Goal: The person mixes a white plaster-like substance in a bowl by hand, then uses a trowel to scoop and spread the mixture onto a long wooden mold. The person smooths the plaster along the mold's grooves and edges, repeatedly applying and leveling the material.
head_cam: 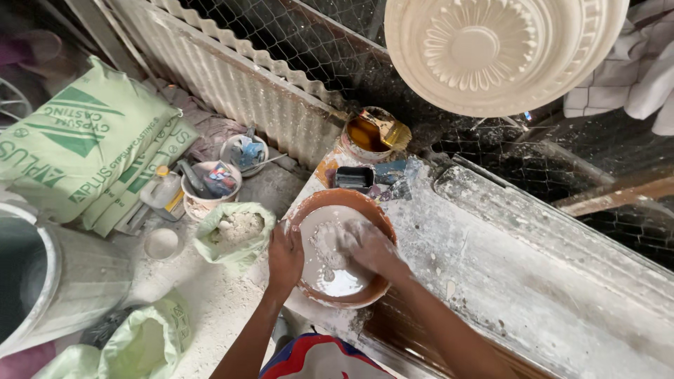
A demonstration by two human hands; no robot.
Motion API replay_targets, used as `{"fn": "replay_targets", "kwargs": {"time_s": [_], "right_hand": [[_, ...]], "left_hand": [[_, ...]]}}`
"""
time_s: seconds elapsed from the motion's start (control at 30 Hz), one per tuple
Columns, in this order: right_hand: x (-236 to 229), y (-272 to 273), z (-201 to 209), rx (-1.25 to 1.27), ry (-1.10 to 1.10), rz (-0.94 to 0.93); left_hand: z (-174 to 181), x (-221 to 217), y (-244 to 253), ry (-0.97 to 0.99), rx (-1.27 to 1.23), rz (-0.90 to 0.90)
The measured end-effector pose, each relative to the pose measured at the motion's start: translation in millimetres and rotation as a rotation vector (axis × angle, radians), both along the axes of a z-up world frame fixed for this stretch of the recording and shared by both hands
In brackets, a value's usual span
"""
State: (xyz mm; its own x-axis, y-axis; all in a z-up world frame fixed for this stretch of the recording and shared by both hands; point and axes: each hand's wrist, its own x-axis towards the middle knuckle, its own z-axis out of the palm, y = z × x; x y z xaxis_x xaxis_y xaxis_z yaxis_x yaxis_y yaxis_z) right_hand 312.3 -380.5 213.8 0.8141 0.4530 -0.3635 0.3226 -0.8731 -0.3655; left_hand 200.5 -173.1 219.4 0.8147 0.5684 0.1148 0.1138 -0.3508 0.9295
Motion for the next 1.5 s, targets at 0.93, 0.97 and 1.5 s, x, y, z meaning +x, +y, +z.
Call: {"fn": "replay_targets", "kwargs": {"time_s": [0.93,0.97,1.5], "right_hand": [[81.0,7.5,-122.7,0.386,0.655,-0.493],[79.7,7.6,-121.5,0.394,0.647,-0.502],[65.5,23.5,-106.0,0.448,0.841,-0.603]], "left_hand": [[38.7,-7.1,6.1,0.022,-0.076,-0.129],[39.5,-7.5,5.5,0.023,-0.084,-0.127],[32.3,-6.9,6.0,-0.023,-0.084,-0.135]]}}
